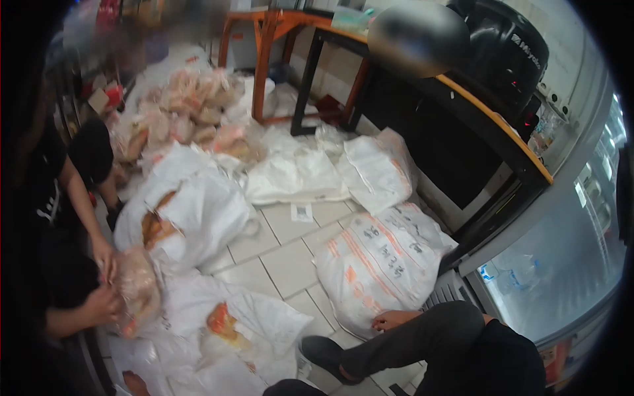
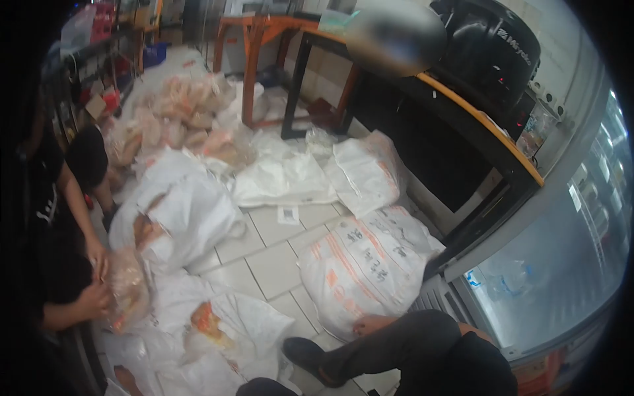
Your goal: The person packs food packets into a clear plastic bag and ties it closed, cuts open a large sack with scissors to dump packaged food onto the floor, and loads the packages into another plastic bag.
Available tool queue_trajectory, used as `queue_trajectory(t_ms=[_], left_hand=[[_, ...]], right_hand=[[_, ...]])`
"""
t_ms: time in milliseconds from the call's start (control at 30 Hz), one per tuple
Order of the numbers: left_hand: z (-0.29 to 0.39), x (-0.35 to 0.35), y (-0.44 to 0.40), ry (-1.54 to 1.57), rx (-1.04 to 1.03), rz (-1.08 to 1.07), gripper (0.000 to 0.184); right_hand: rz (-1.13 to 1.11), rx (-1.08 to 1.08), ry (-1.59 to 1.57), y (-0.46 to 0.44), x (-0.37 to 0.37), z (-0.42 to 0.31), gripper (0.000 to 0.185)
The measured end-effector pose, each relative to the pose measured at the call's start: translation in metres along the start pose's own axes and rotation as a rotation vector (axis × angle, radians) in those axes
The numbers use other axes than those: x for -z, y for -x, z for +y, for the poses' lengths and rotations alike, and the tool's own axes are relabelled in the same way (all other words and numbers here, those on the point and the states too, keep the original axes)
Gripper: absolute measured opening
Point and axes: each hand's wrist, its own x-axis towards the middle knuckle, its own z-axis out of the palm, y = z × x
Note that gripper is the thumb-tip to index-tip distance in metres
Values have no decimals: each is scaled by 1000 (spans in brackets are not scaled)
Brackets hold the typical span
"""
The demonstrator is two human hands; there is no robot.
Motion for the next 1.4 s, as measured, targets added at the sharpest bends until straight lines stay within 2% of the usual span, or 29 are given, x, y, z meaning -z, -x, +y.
queue_trajectory(t_ms=[100,167,200,267,300,333,367,400,467,500,533,567,600,633,667,700,733,767,800,833,867,933,1067,1133,1167,1267,1333,1367,1400], left_hand=[[-1,32,-15,159,-123,172,26],[-7,54,-13,244,-200,271,28],[6,59,-9,333,-131,313,22],[40,53,13,425,-61,389,21],[52,47,23,296,-131,203,28],[64,39,38,175,-194,15,43],[83,32,56,211,-108,3,54],[100,30,57,240,-89,24,54],[132,16,71,214,136,23,46],[139,3,87,197,270,-5,43],[130,-14,83,205,236,45,56],[106,-57,65,24,32,170,53],[106,-55,60,340,182,169,51],[101,-67,61,402,148,399,47],[98,-61,57,463,229,411,47],[91,-61,47,402,251,371,49],[81,-66,40,201,160,366,49],[99,-10,48,191,226,160,46],[115,27,48,155,345,2,39],[113,39,47,73,331,-122,31],[110,41,47,47,333,-150,28],[112,45,44,25,325,-179,26],[109,50,44,16,324,-85,21],[103,49,46,23,285,29,18],[101,51,48,17,283,22,18],[96,71,49,49,211,189,14],[90,91,52,27,78,343,13],[89,101,53,25,81,354,13],[89,113,53,131,104,451,13]], right_hand=[[80,55,179,-11,14,-30,36],[96,103,154,-24,25,-43,35],[108,123,118,-31,31,-49,35],[159,188,121,-48,35,-50,34],[177,183,92,-64,34,-43,32],[199,176,69,-78,35,-41,31],[184,158,110,-80,37,-47,29],[175,162,145,-76,38,-52,28],[110,133,133,-82,37,-45,30],[75,137,105,-85,37,-35,38],[65,85,124,-82,36,-22,43],[53,30,110,-48,35,-43,44],[58,-4,66,-31,35,-42,43],[51,-13,101,-25,36,-34,43],[57,-79,194,-19,37,-32,35],[44,-87,177,-9,37,-30,36],[41,-94,153,-5,41,-26,38],[-31,-120,211,-9,44,-15,38],[-24,-74,99,-14,49,0,37],[-10,-42,-28,-14,51,10,36],[-39,-63,-16,-13,48,11,36],[108,-157,-169,1,32,-20,22],[102,-143,-213,-1,35,-1,31],[25,-131,-103,-6,40,22,35],[19,-138,-106,-7,43,32,35],[5,-74,79,-11,46,48,34],[-32,-73,32,-15,51,40,31],[-32,-62,32,-16,54,36,31],[59,-101,4,-13,52,11,28]])
